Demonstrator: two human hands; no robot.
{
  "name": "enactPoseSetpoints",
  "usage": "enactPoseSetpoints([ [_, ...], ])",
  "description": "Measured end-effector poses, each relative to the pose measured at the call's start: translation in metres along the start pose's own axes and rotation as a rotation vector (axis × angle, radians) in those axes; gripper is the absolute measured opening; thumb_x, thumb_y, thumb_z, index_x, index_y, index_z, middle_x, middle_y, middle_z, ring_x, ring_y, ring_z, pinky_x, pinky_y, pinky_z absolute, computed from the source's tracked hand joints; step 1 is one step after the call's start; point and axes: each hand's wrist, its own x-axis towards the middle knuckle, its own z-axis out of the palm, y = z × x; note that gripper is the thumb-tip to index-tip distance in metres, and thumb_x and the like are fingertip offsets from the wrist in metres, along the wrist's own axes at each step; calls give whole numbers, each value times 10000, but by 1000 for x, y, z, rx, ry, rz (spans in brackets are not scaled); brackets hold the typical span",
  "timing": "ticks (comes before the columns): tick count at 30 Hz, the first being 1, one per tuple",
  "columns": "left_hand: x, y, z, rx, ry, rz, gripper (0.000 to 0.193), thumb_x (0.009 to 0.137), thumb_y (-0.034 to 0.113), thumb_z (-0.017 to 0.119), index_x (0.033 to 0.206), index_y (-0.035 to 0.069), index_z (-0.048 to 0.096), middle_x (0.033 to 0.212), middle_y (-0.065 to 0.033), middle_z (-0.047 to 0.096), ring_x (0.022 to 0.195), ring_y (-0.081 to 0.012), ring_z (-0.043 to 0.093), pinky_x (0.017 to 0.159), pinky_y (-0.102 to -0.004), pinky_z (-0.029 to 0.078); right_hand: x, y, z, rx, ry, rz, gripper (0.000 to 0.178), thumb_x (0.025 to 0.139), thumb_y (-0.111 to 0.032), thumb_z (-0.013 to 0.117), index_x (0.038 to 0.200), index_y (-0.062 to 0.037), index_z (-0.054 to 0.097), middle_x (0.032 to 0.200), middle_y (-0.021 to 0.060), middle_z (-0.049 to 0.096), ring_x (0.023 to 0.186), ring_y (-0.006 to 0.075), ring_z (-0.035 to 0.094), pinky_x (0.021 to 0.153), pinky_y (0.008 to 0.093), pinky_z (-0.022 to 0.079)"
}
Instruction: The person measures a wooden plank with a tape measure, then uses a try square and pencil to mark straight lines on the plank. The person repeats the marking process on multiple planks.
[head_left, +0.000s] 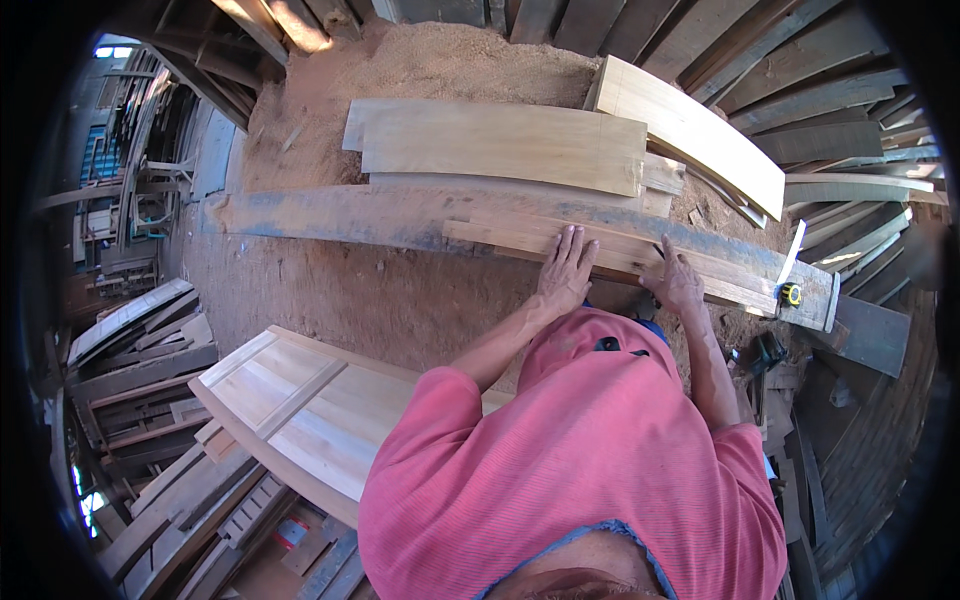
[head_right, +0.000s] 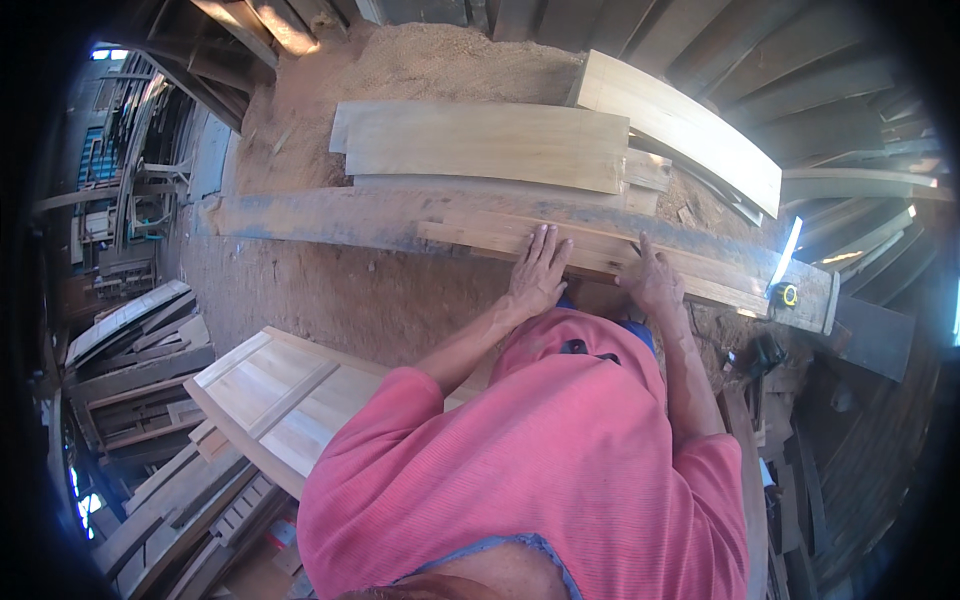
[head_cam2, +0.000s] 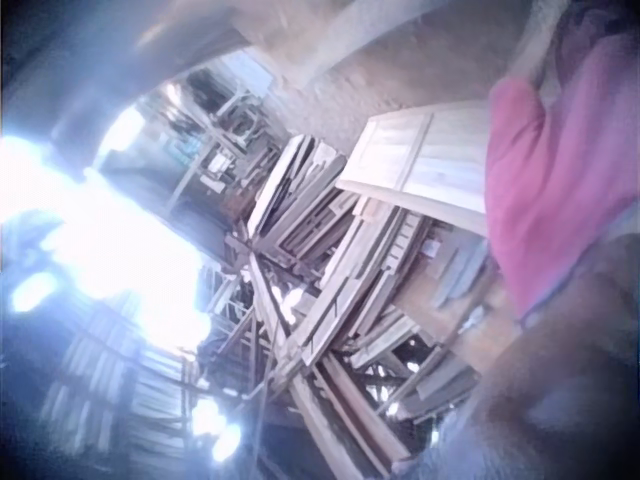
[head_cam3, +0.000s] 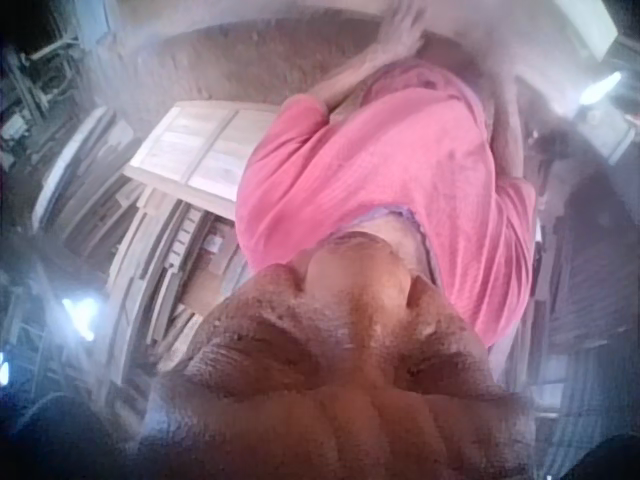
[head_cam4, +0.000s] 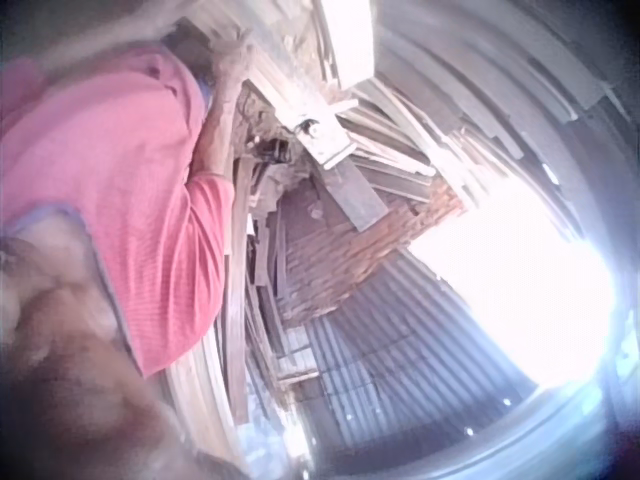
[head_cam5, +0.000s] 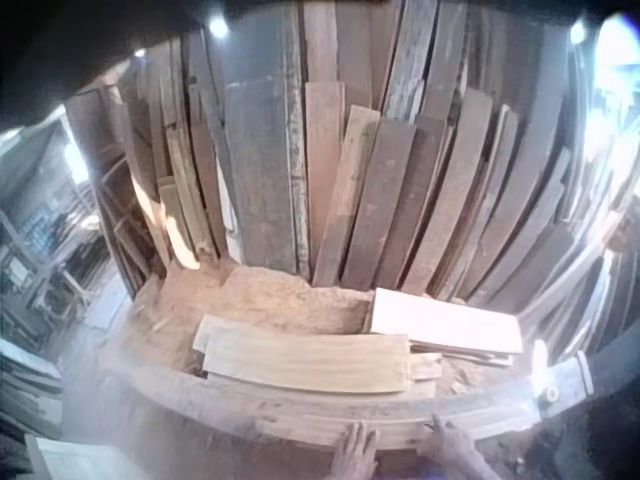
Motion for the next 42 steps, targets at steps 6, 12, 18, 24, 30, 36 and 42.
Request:
enactPoseSetpoints([
  [6, -3, -3, 10, 21, 35, -10, 879, 895, 289, 796, 1640, 36, 405, 1712, -333, 273, 1627, -482, 208, 1344, -564, 156, 5, 7, 26, -39, -6, -68, 983, 871, -252, 847, 1684, -177, 301, 1413, 322, 554, 1145, 497, 677, 950, 555, 554],
  [12, -5, -8, 15, 36, 56, -2, 844, 895, 264, 782, 1626, 31, 431, 1712, -325, 283, 1630, -477, 207, 1346, -557, 158, 0, 0, 40, -55, 97, -49, 874, 861, -161, 837, 1613, -190, 395, 1234, 243, 620, 1090, 462, 703, 877, 550, 563],
  [18, -2, -17, 3, -16, -8, 46, 842, 889, 280, 800, 1626, 72, 448, 1713, -318, 286, 1628, -486, 200, 1346, -564, 154, 11, 8, 41, -95, 46, -72, 854, 883, -168, 816, 1618, -204, 382, 1280, 253, 632, 1121, 463, 700, 896, 559, 566],
  [24, -4, -52, -36, -111, -4, -173, 1027, 855, 382, 864, 1692, 136, 322, 1733, -327, 215, 1647, -482, 118, 1339, -610, 69, -14, 20, 22, 76, 114, -26, 844, 916, -241, 787, 1641, -147, 365, 1303, 230, 644, 1205, 480, 652, 968, 560, 546],
  [30, -13, -127, -56, 134, -218, -289, 1158, 842, 351, 887, 1743, 171, 182, 1764, -326, 102, 1653, -494, 53, 1333, -623, 78, -45, 66, 18, 259, 240, 290, 643, 934, -271, 766, 1482, -66, 501, 1272, 249, 680, 1201, 452, 661, 981, 537, 532],
  [36, 7, -81, -55, 91, -109, -140, 1078, 821, 327, 891, 1717, 249, 297, 1759, -335, 89, 1644, -511, 71, 1332, -626, 97, -52, 148, 56, 492, 474, 518, 439, 956, -335, 779, 1198, 24, 702, 918, 205, 764, 904, 367, 751, 831, 468, 568],
  [42, 9, -21, -34, 9, 23, 101, 814, 837, 316, 871, 1562, 131, 551, 1643, -366, 358, 1552, -505, 319, 1273, -607, 280, -57, 187, 57, 981, 582, 707, 504, 1010, -422, 738, 1100, 74, 730, 909, 108, 742, 801, 172, 671, 703, 359, 508],
])
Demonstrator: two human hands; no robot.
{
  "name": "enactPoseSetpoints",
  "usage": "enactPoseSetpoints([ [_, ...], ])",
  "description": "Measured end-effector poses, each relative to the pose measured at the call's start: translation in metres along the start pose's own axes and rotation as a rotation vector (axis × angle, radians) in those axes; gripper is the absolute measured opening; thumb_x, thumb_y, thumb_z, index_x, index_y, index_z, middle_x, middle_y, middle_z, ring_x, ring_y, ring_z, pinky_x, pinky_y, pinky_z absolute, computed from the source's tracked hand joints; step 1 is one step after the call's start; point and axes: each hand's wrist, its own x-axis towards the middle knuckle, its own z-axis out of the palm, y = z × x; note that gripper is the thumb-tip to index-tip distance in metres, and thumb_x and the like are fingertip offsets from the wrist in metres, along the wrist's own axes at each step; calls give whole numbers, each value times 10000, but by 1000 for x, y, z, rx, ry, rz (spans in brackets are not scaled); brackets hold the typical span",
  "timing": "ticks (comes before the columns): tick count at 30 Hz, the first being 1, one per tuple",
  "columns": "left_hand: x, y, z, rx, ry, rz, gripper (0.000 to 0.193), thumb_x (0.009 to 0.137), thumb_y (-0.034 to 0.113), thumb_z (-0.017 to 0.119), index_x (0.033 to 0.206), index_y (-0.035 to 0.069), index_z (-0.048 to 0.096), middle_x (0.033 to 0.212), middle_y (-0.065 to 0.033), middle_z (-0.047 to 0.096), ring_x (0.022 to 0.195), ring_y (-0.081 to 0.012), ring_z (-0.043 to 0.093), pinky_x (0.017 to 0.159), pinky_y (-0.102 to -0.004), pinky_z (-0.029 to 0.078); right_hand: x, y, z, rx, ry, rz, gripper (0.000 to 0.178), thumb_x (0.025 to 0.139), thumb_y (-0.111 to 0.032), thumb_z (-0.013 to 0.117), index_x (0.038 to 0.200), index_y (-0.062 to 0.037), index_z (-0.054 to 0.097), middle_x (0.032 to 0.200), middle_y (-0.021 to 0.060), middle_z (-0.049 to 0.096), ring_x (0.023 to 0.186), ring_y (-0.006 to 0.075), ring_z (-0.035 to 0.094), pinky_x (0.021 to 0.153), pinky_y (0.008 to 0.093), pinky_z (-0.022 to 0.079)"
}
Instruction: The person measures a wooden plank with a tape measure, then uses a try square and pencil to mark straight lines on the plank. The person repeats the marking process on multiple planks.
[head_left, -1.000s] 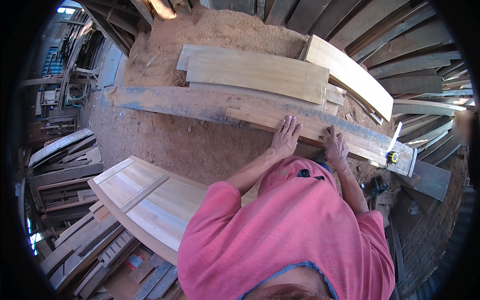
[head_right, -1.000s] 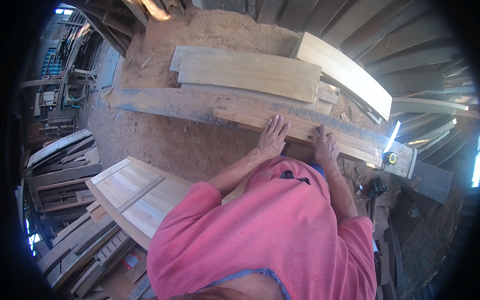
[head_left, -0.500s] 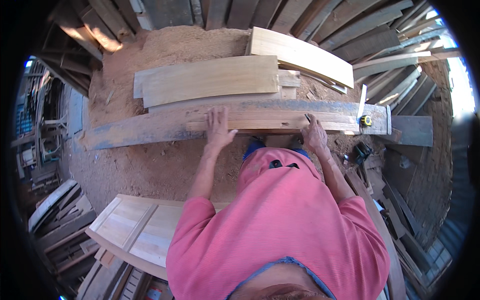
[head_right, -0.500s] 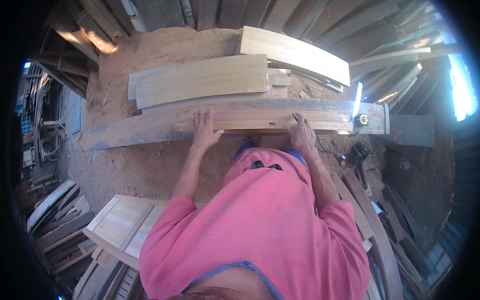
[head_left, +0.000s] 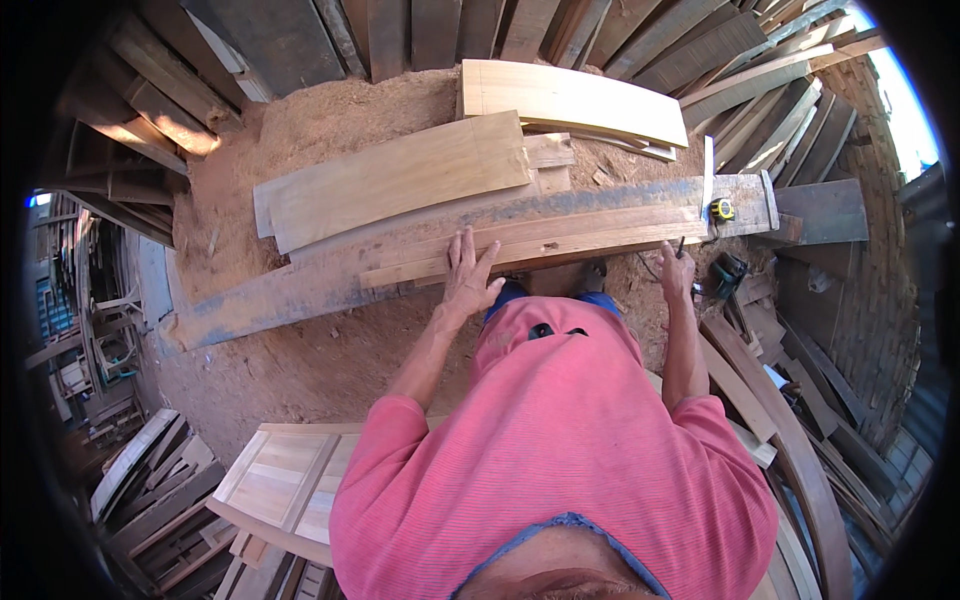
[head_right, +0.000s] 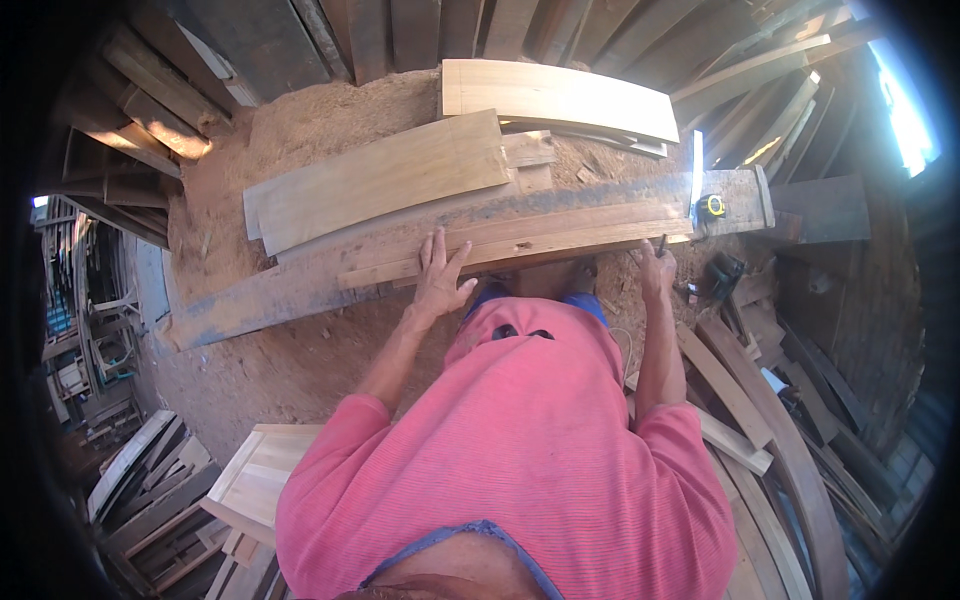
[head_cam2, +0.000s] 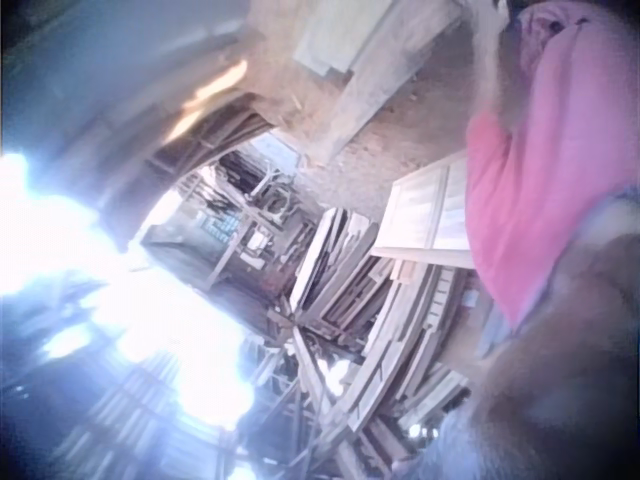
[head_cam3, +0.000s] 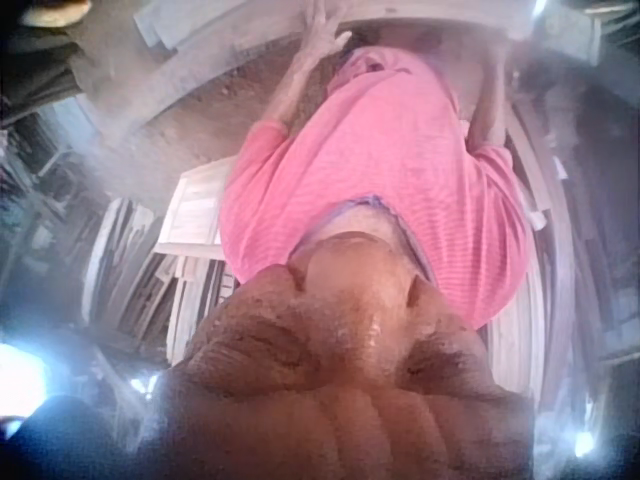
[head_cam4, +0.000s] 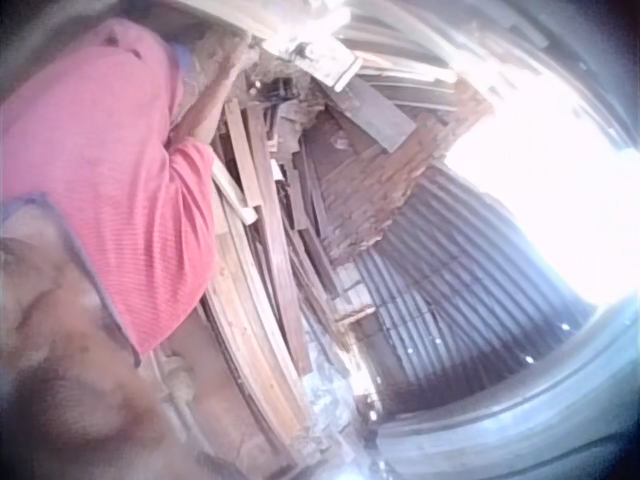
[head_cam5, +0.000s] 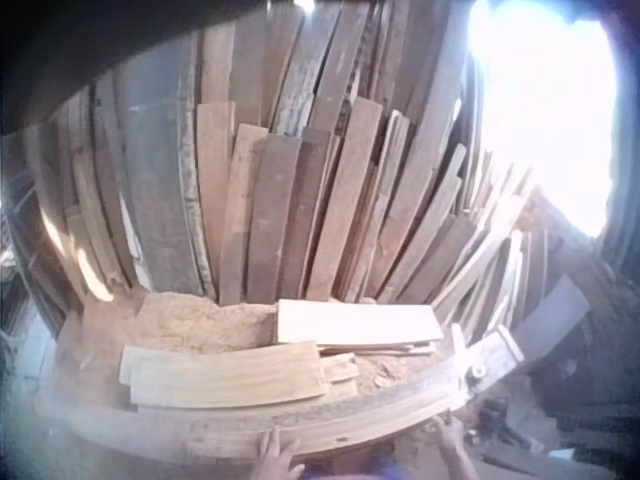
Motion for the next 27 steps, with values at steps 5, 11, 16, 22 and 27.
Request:
enactPoseSetpoints([
  [5, 2, 45, 27, -747, -139, -346, 550, 931, 380, 813, 1298, 8, 640, 1086, -215, 757, 909, -318, 742, 846, -423, 600, 55, 43, -46, 95, 143, -56, 499, 1011, -416, 756, 1132, 66, 713, 946, 86, 725, 804, 167, 666, 710, 352, 510],
  [11, 33, 84, 85, -1602, -317, -1102, 667, 960, 553, 790, 1257, -20, 621, 1087, -156, 752, 855, -193, 746, 698, -335, 626, 88, 12, -76, -46, 130, -39, 552, 1026, -430, 714, 1249, 74, 681, 1033, 156, 739, 906, 231, 701, 815, 400, 544],
  [16, 50, 97, 118, -1683, -55, -1181, 555, 977, 483, 795, 1292, 45, 661, 1071, -147, 746, 804, -203, 753, 666, -351, 641, 111, 0, -80, -93, -110, -100, 577, 1061, -424, 676, 1358, 71, 668, 1086, 134, 756, 846, 191, 697, 742, 343, 543],
  [22, 54, 98, 128, -1746, 112, -1180, 324, 978, 312, 795, 1180, 69, 721, 1005, -123, 749, 765, -207, 764, 645, -344, 640, 127, 21, -67, 29, -289, -117, 434, 1086, -400, 626, 1204, 9, 712, 973, 72, 720, 828, 169, 692, 703, 340, 515],
  [27, 61, 101, 134, -1738, 169, -1236, 293, 978, 261, 773, 1199, 77, 718, 1041, -128, 733, 849, -250, 762, 721, -401, 645, 130, 17, -75, -31, -368, -83, 463, 1104, -411, 589, 1328, -15, 677, 1053, 55, 715, 841, 169, 698, 668, 323, 500],
])
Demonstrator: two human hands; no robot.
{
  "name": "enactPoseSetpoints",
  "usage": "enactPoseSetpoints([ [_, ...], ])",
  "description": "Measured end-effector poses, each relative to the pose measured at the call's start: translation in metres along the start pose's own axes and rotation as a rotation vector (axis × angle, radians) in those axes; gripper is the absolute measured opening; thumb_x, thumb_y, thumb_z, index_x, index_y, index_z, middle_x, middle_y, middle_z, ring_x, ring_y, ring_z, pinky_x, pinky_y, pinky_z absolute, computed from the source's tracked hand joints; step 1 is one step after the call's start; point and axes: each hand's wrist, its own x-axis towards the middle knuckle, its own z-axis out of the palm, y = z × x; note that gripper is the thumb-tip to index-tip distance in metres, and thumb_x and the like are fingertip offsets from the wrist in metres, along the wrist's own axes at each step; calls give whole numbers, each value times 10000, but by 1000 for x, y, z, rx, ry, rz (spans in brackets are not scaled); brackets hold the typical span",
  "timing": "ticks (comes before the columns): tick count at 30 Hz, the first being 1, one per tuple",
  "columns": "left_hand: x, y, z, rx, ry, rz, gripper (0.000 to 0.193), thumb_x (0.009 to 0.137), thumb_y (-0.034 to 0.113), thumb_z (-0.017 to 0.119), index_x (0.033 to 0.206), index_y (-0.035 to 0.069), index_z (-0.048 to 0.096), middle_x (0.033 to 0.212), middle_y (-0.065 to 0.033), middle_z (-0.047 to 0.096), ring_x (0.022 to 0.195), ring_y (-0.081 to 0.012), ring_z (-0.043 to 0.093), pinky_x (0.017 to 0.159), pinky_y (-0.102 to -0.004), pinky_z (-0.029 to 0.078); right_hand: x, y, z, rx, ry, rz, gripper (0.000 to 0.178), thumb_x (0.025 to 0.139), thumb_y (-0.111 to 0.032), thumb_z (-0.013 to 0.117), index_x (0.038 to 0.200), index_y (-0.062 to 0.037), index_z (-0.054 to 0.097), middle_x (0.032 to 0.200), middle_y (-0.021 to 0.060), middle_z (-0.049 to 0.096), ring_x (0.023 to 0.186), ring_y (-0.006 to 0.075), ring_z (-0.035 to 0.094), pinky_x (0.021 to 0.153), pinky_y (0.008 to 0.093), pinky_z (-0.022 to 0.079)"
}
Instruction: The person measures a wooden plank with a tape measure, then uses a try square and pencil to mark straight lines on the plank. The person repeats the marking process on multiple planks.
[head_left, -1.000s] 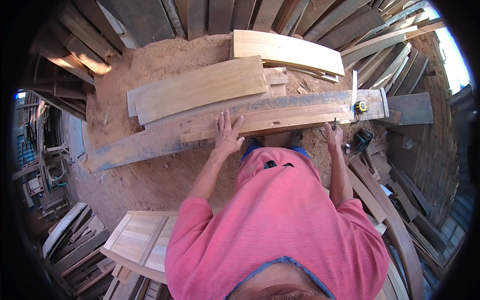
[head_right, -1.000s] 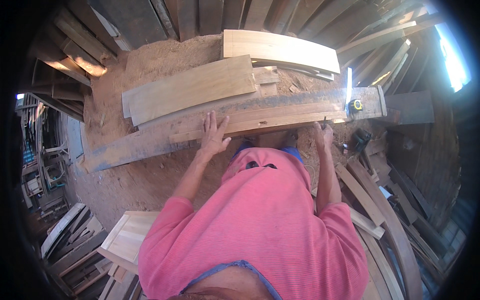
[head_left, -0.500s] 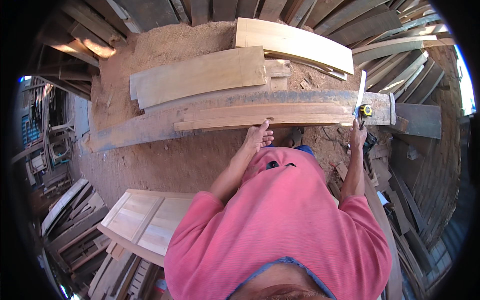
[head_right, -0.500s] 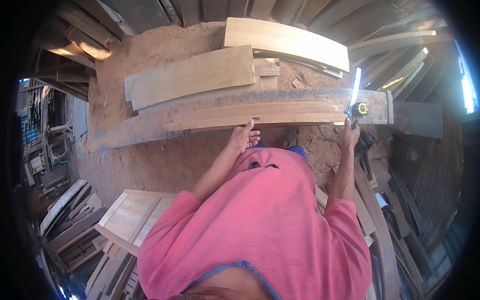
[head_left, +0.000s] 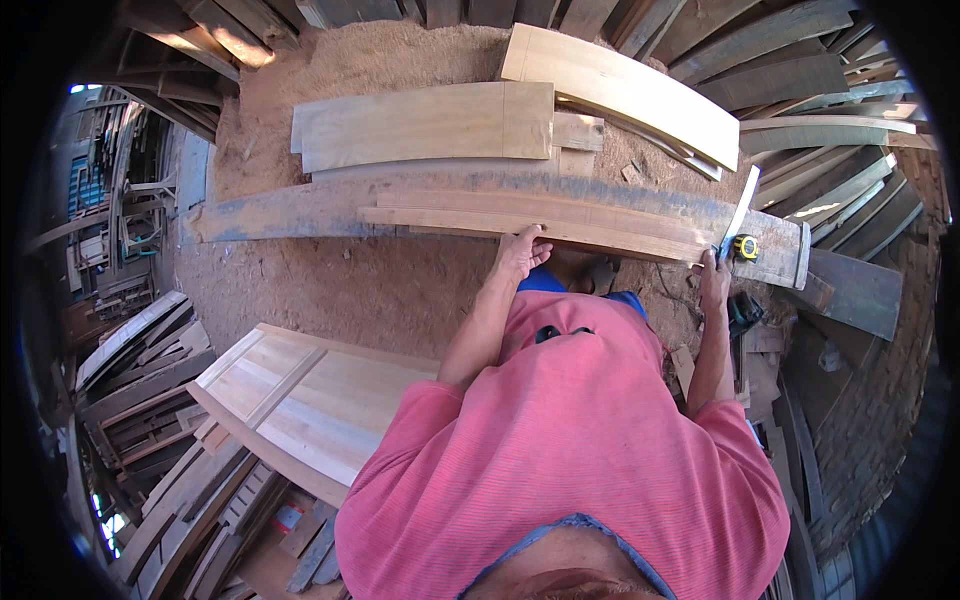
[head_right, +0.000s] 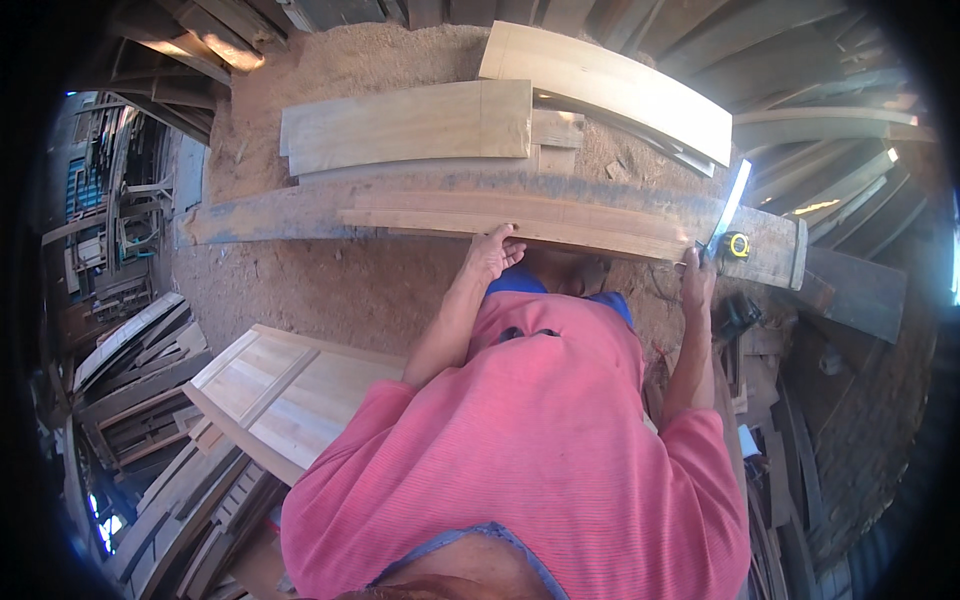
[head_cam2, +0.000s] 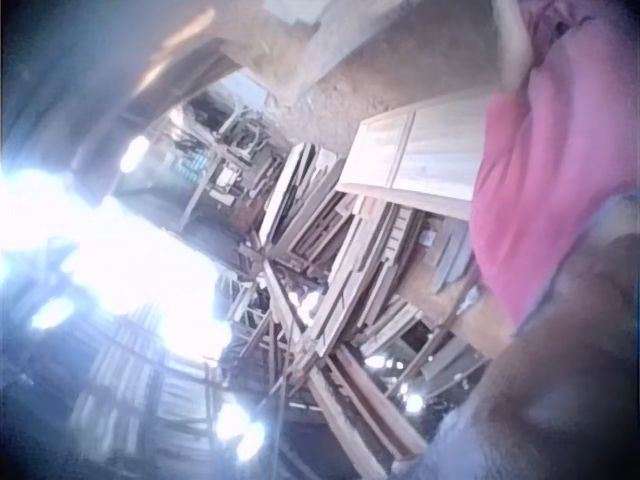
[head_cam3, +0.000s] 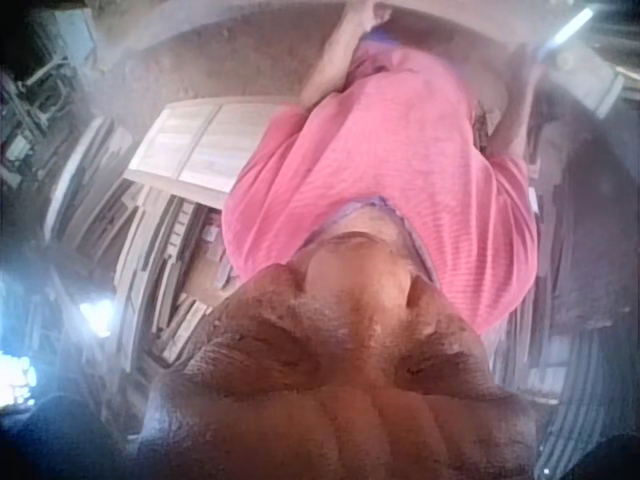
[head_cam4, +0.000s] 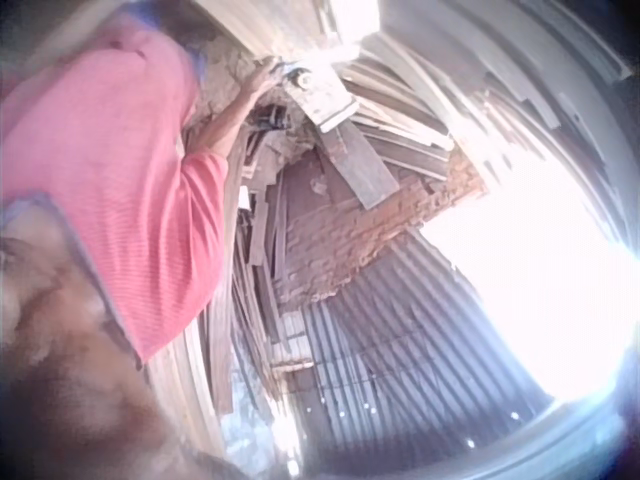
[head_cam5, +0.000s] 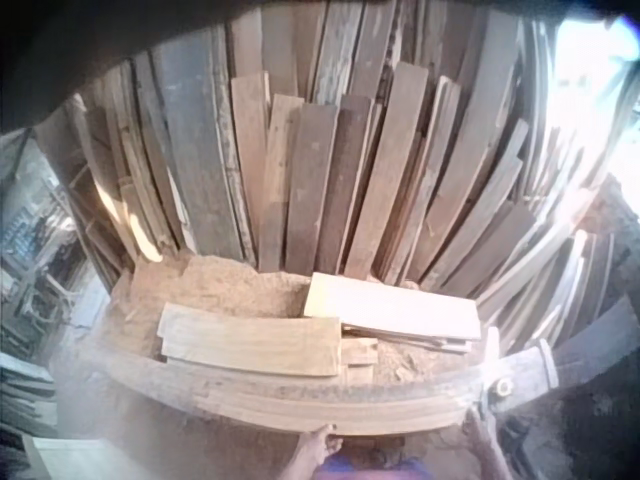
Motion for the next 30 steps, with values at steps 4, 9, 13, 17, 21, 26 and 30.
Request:
enactPoseSetpoints([
  [4, 7, -5, -3, -33, -30, -5, 280, 986, 255, 759, 1207, 90, 710, 1058, -129, 732, 901, -262, 753, 772, -425, 640, 4, 8, 5, 64, 65, -131, 465, 1092, -486, 614, 1222, -49, 700, 949, 68, 711, 699, 140, 650, 516, 288, 434],
  [9, 6, -15, -9, -96, -100, 6, 302, 973, 265, 795, 1210, 96, 714, 1067, -92, 730, 886, -242, 750, 772, -407, 635, 4, 6, 4, 69, 50, -91, 450, 1113, -443, 592, 1242, -25, 692, 1029, 66, 698, 819, 170, 695, 707, 301, 544],
  [13, -12, -12, -19, -166, -148, -14, 430, 946, 355, 849, 1278, 140, 680, 1143, -69, 682, 984, -252, 706, 841, -453, 610, 3, 11, -2, 88, -30, -36, 476, 1125, -420, 544, 1357, -17, 648, 1128, 68, 700, 912, 186, 691, 731, 347, 533],
  [17, -8, 0, -55, -392, 100, 19, 658, 925, 438, 865, 1419, 139, 550, 1294, -132, 609, 1133, -327, 644, 911, -519, 588, 3, 8, 1, 65, -31, -80, 516, 1127, -426, 534, 1381, 10, 644, 1169, 93, 712, 950, 203, 706, 760, 356, 555],
  [21, -1, 37, -98, -450, 232, 101, 716, 882, 441, 910, 1373, 128, 493, 1197, -98, 627, 994, -311, 681, 831, -538, 623, 3, 6, 1, 40, -28, -16, 487, 1132, -411, 532, 1367, 1, 645, 1166, 91, 710, 949, 188, 709, 730, 337, 551],
  [26, 3, 71, -117, -325, 282, 156, 849, 893, 424, 904, 1539, 126, 441, 1450, -165, 518, 1337, -408, 550, 1034, -599, 550, -3, -2, 5, 103, 10, -3, 414, 1132, -388, 549, 1293, -22, 658, 1066, 54, 679, 894, 176, 697, 708, 330, 550],
  [30, 11, 68, -124, -283, 263, 166, 924, 849, 394, 936, 1579, 147, 427, 1536, -161, 463, 1394, -422, 483, 1103, -653, 497, -1, -1, 6, 112, 35, 38, 354, 1124, -364, 575, 1231, -41, 672, 1016, 25, 645, 840, 159, 660, 730, 335, 552],
])
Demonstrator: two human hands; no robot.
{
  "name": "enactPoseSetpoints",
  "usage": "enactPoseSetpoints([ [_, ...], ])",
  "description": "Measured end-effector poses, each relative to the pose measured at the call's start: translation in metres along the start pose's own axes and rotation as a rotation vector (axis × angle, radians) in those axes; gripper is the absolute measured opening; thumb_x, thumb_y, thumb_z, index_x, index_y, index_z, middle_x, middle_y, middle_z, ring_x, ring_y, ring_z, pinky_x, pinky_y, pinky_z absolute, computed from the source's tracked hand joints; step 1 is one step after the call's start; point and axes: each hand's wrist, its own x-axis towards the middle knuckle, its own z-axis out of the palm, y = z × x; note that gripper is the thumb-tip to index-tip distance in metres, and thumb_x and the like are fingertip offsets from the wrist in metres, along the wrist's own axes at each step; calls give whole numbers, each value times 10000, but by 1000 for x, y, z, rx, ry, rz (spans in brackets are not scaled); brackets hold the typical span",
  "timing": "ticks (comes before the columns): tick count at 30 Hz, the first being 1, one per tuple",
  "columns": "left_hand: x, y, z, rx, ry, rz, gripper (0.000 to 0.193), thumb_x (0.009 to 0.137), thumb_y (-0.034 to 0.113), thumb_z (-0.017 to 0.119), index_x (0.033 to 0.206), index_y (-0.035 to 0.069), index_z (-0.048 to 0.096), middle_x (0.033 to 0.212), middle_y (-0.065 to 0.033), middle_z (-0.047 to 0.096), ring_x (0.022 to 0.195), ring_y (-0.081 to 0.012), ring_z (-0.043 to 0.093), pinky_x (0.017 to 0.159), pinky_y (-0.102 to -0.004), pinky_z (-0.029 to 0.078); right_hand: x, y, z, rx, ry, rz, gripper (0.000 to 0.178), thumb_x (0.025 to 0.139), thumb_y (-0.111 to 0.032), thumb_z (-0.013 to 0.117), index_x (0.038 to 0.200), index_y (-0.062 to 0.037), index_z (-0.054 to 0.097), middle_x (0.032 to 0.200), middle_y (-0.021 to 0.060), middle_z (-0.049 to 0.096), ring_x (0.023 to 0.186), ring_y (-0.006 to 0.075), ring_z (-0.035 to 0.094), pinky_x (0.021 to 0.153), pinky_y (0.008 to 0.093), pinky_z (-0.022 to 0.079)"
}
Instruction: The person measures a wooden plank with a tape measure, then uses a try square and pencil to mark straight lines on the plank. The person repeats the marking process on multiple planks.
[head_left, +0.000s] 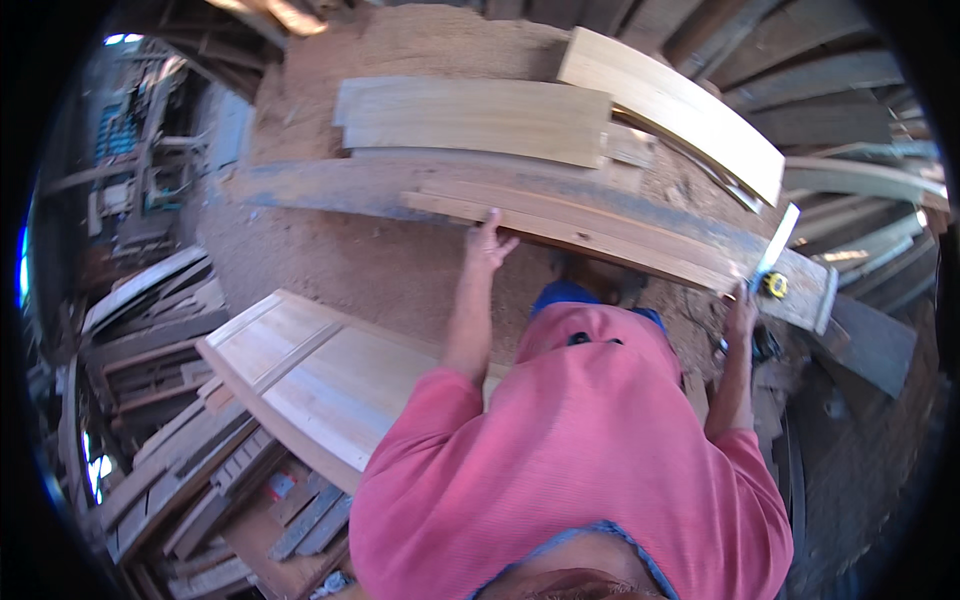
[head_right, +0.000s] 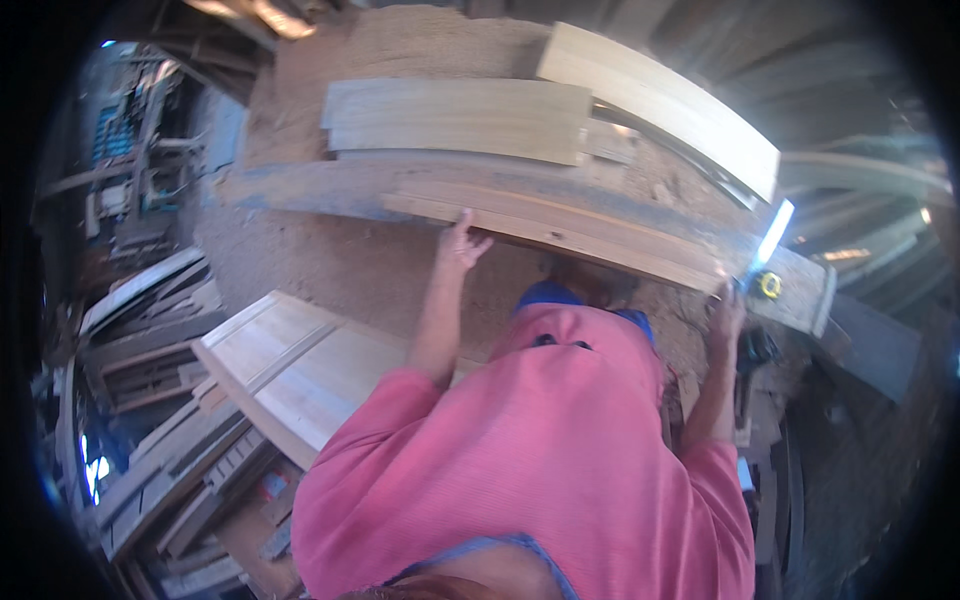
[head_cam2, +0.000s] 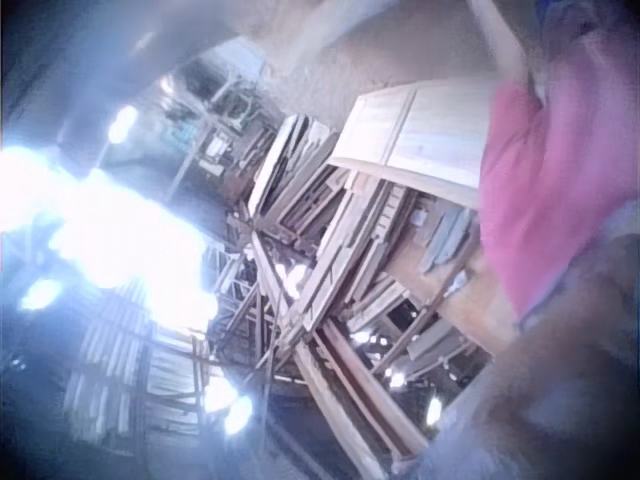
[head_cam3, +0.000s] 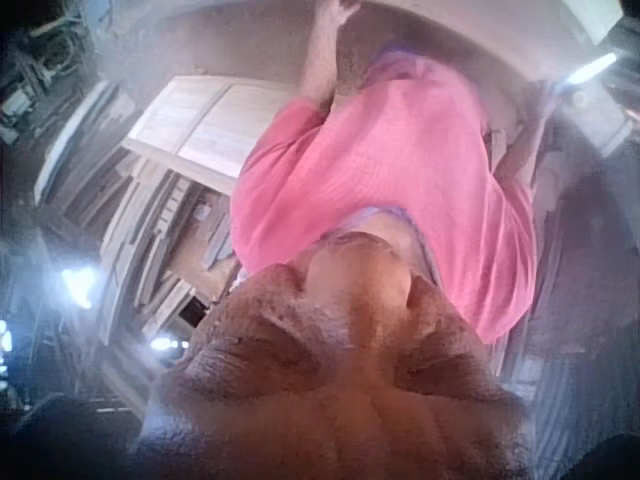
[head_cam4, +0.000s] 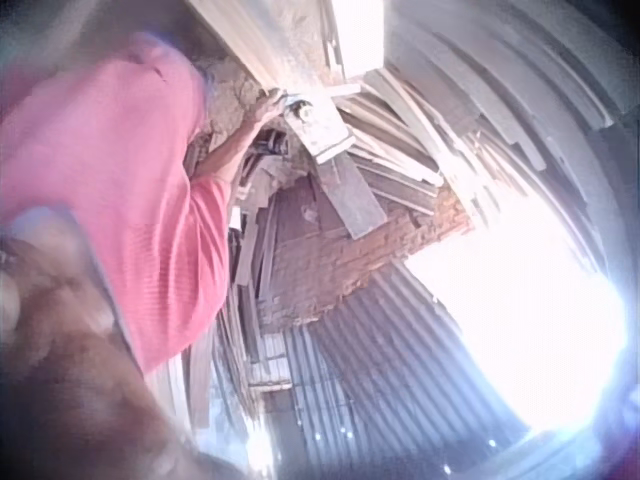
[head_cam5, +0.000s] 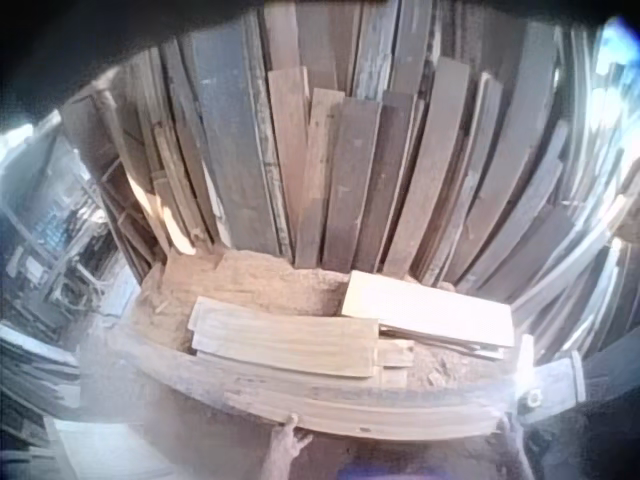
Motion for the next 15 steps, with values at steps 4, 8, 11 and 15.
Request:
enactPoseSetpoints([
  [4, 30, -7, -36, -45, -75, -25, 930, 859, 352, 938, 1598, 157, 409, 1554, -175, 477, 1477, -430, 430, 1177, -671, 415, 8, 7, -1, 43, -91, -128, 372, 1124, -336, 580, 1265, -8, 686, 1052, 53, 691, 904, 167, 679, 778, 346, 568],
  [8, 30, -4, -37, -75, -103, 2, 944, 858, 294, 948, 1612, 161, 396, 1552, -153, 487, 1477, -398, 439, 1240, -627, 380, -2, -10, -7, -9, -115, -135, 459, 1124, -342, 573, 1389, 24, 655, 1188, 106, 735, 974, 193, 703, 868, 379, 603],
  [11, 12, 0, -20, -74, -152, 43, 945, 869, 288, 936, 1613, 126, 377, 1596, -156, 452, 1504, -395, 423, 1282, -605, 346, -9, -1, -7, 24, -41, -219, 362, 1113, -366, 596, 1166, -25, 704, 928, 43, 690, 676, 118, 534, 590, 326, 453],
  [15, 9, -10, -38, -144, -159, 54, 870, 864, 248, 938, 1580, 173, 448, 1533, -75, 525, 1450, -331, 470, 1272, -595, 364, -10, 19, -11, 29, -26, -300, 309, 1122, -329, 598, 1165, -63, 750, 777, -57, 562, 587, 58, 462, 473, 269, 364],
])
